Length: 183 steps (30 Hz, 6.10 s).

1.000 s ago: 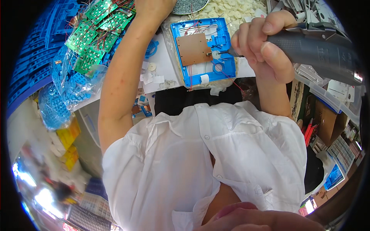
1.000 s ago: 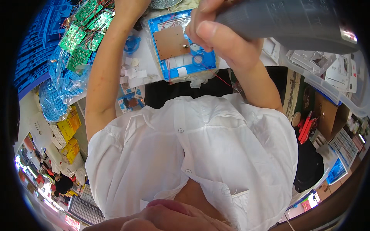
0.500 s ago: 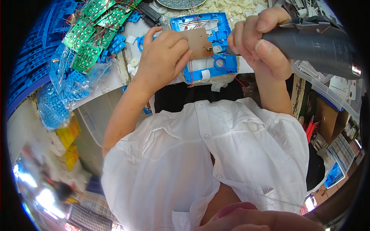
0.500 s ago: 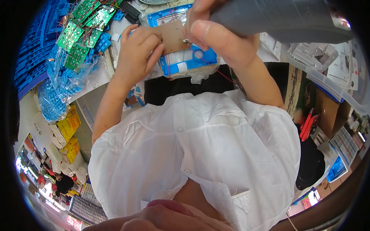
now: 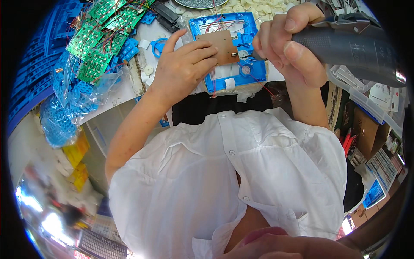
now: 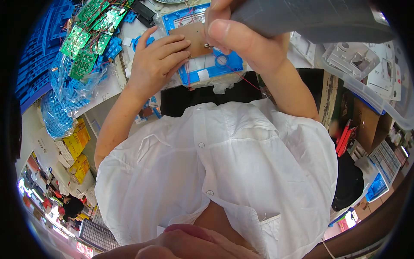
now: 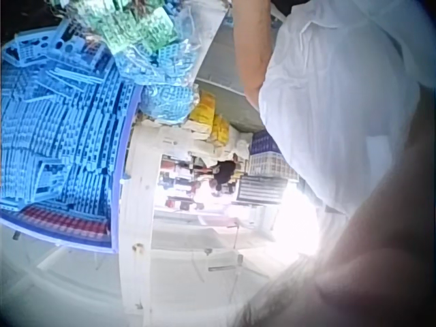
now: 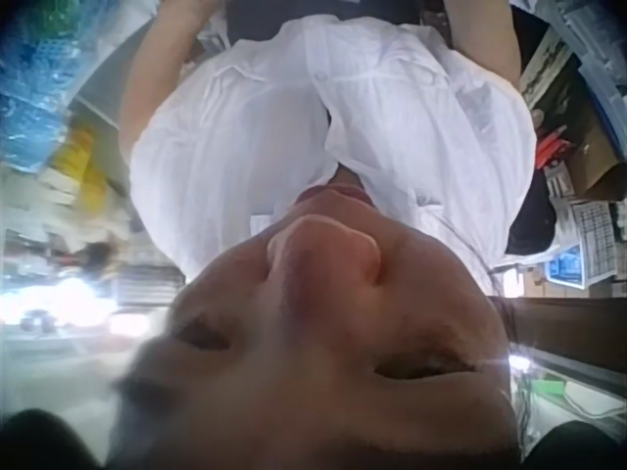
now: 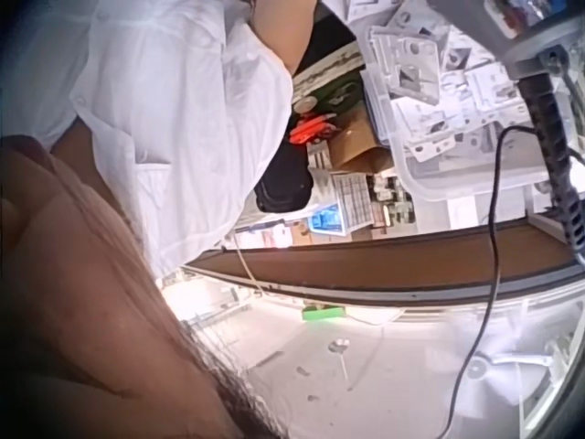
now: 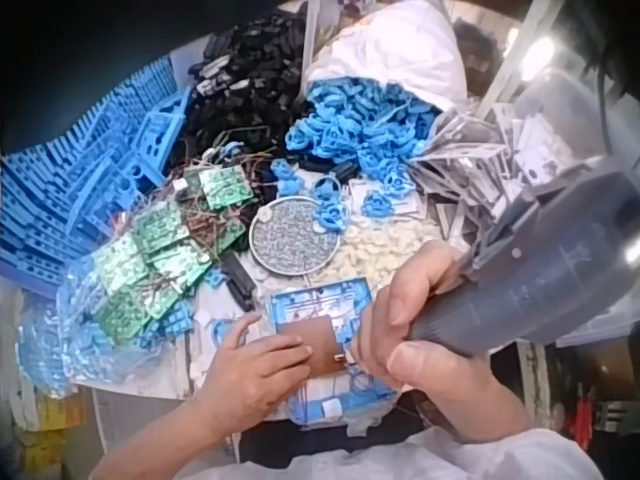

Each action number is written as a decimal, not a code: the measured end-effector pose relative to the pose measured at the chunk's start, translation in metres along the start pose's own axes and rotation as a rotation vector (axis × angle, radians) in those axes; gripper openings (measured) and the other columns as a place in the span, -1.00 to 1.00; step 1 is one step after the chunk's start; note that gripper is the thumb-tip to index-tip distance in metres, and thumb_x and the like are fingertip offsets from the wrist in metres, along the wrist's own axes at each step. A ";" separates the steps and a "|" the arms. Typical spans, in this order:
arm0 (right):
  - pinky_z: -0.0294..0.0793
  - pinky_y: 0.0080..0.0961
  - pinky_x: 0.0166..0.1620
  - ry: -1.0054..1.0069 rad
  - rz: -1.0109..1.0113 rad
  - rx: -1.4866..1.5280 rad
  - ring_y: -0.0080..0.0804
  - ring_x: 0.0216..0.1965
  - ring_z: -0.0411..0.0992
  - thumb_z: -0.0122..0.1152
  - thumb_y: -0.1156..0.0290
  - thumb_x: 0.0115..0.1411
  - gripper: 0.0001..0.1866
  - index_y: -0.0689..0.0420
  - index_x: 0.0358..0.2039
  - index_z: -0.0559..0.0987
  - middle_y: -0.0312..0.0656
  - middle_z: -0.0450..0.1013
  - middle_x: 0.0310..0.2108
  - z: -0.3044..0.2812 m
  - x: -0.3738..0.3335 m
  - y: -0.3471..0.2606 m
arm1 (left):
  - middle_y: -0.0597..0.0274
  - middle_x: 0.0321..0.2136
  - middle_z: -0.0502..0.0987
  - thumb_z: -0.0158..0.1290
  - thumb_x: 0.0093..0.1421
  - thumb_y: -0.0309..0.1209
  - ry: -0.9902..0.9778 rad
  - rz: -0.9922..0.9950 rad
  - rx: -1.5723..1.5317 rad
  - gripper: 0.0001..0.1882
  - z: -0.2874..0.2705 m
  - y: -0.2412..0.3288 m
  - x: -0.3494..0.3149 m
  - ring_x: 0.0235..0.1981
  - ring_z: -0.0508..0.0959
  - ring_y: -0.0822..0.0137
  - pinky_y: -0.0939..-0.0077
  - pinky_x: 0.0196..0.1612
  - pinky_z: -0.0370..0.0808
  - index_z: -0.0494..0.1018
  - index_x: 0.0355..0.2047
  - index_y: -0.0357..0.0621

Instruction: Assembling small components into a blue plastic tray and using an electric tool.

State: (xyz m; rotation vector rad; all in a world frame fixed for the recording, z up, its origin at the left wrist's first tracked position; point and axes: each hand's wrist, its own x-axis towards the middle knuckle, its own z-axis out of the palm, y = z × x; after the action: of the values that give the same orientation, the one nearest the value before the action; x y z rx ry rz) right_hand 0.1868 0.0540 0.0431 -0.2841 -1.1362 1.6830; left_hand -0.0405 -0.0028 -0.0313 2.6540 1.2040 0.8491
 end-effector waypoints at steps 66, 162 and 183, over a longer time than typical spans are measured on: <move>0.47 -0.53 -0.18 0.190 -0.207 -0.705 -0.46 -0.24 0.46 0.41 0.47 0.16 -0.32 0.30 0.23 0.31 -0.10 0.52 -0.19 -0.040 0.012 -0.045 | 0.27 -0.45 0.61 0.33 0.11 -0.36 0.143 -0.403 -0.020 -0.84 -0.012 0.009 -0.001 -0.33 0.58 0.13 0.24 -0.09 0.40 0.56 -0.47 -0.09; 0.44 -0.68 -0.45 -0.139 0.598 -0.912 -0.74 -0.45 0.44 0.23 0.58 0.28 -0.65 0.18 0.09 0.56 -0.37 0.49 -0.36 -0.050 0.007 0.055 | 0.21 -0.19 0.66 0.33 0.04 -0.51 0.212 -0.286 -0.205 -0.81 0.002 0.033 -0.041 -0.23 0.57 0.14 0.25 -0.12 0.40 0.50 -0.39 -0.12; 0.57 -0.42 -0.30 -0.166 0.090 -1.519 -0.34 -0.42 0.52 0.43 0.52 0.09 -0.56 0.10 0.01 0.55 -0.22 0.56 -0.19 -0.024 -0.005 0.037 | 0.29 -0.03 0.66 0.24 0.17 -0.39 -0.052 -0.180 -0.001 -0.88 -0.004 0.038 -0.019 0.10 0.59 0.32 0.12 0.17 0.36 0.50 -0.36 -0.08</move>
State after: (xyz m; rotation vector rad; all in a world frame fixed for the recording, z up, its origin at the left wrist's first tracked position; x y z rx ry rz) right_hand 0.1817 0.0624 0.0005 -1.1252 -2.3620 0.5794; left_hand -0.0274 -0.0429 -0.0245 2.5020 1.4028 0.7463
